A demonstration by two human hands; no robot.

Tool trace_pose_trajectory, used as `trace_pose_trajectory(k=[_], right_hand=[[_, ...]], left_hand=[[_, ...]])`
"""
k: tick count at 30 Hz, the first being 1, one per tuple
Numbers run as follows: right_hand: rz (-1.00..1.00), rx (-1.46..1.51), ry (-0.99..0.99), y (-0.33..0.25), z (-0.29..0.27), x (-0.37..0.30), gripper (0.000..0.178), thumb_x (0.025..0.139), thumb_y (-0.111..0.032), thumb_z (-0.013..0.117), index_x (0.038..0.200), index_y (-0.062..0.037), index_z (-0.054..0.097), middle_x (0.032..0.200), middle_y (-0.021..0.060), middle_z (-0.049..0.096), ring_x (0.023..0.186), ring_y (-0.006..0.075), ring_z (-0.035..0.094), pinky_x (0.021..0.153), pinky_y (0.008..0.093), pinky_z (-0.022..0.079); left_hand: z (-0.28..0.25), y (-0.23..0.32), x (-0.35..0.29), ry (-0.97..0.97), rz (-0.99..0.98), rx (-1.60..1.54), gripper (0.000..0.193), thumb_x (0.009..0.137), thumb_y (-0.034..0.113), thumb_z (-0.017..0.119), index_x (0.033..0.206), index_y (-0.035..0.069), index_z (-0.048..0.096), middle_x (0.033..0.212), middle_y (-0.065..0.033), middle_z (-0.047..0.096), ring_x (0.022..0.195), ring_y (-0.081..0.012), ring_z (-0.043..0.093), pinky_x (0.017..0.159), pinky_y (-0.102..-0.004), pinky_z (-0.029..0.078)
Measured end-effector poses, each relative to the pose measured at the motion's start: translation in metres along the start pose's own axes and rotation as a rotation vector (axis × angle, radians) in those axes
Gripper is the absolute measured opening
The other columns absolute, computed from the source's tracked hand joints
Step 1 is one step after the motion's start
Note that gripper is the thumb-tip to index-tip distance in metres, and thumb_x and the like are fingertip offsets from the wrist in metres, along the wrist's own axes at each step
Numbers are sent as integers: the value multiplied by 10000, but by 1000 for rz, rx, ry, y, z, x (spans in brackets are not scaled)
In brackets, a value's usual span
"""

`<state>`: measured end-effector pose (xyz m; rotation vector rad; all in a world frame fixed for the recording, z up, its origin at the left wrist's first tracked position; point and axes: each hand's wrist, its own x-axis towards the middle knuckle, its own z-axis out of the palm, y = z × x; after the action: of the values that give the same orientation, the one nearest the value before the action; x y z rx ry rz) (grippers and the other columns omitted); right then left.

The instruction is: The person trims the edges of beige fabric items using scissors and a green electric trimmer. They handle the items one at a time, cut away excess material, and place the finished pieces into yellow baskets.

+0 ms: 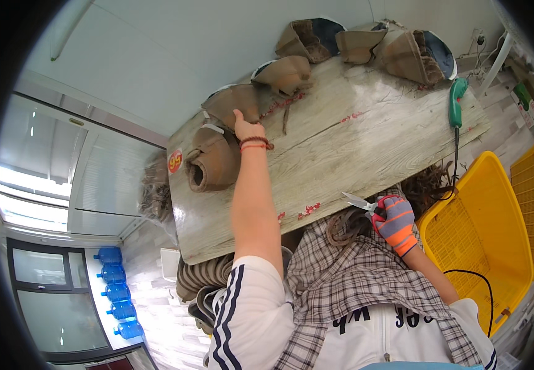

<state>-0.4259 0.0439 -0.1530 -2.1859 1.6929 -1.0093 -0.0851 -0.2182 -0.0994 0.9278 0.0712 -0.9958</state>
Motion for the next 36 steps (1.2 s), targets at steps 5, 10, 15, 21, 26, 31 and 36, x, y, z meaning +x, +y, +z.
trace_pose_trajectory(k=[5, 10, 15, 21, 26, 31, 36], right_hand=[[82, -7, 8, 1, 2, -1, 251, 622, -217, 699, 795, -86, 572, 761, 93, 579, 718, 289, 556, 637, 382, 453], [280, -134, -248, -4, -12, 38, 294, 721, -359, 617, 880, -114, 648, 800, 104, 631, 773, 281, 603, 682, 363, 485], [283, -372, -617, 2, -52, 102, 279, 758, -383, 549, 889, -167, 667, 833, 79, 656, 771, 280, 624, 678, 348, 495], [228, -401, -531, 53, -13, 162, 273, 735, -343, 601, 912, -141, 657, 875, 128, 640, 813, 302, 612, 710, 374, 499], [222, -126, -45, 121, 2, 164, 141, 756, -180, 561, 783, -54, 619, 819, 179, 596, 777, 335, 560, 689, 389, 461], [237, -772, 423, 197, -76, 203, 545, 750, -431, 631, 1067, 0, 526, 1013, 192, 592, 938, 348, 561, 810, 405, 450], [621, -677, 141, 295, -75, 225, 561, 728, -345, 658, 1124, 4, 468, 1035, 197, 595, 905, 366, 586, 761, 399, 473]], left_hand=[[-44, -21, -59, -177, 231, 165, 346, 781, 196, 708, 1022, 7, 547, 1044, -29, 573, 868, -159, 514, 777, -276, 403], [-101, -24, -118, -394, 367, 290, 338, 748, 58, 711, 1040, -25, 560, 1060, -51, 570, 897, -157, 524, 789, -283, 404], [-135, -9, -164, -595, 815, 1197, 297, 789, 56, 640, 1060, -43, 569, 1040, -85, 598, 936, -155, 531, 838, -276, 390], [-151, -12, -217, -653, 413, 835, 268, 805, 93, 617, 1028, -54, 591, 1028, -102, 598, 891, -148, 543, 771, -263, 415], [-158, -30, -218, -623, 388, 1013, 207, 741, 111, 701, 884, -32, 655, 827, -34, 647, 702, -118, 560, 644, -266, 447], [-164, -36, -218, -633, 335, 773, 163, 757, 89, 706, 804, -46, 627, 740, 14, 602, 649, -74, 497, 592, -220, 411], [-160, -37, -219, -620, 240, 834, 204, 775, 85, 683, 917, -43, 611, 873, -15, 614, 762, -92, 512, 670, -239, 428]])
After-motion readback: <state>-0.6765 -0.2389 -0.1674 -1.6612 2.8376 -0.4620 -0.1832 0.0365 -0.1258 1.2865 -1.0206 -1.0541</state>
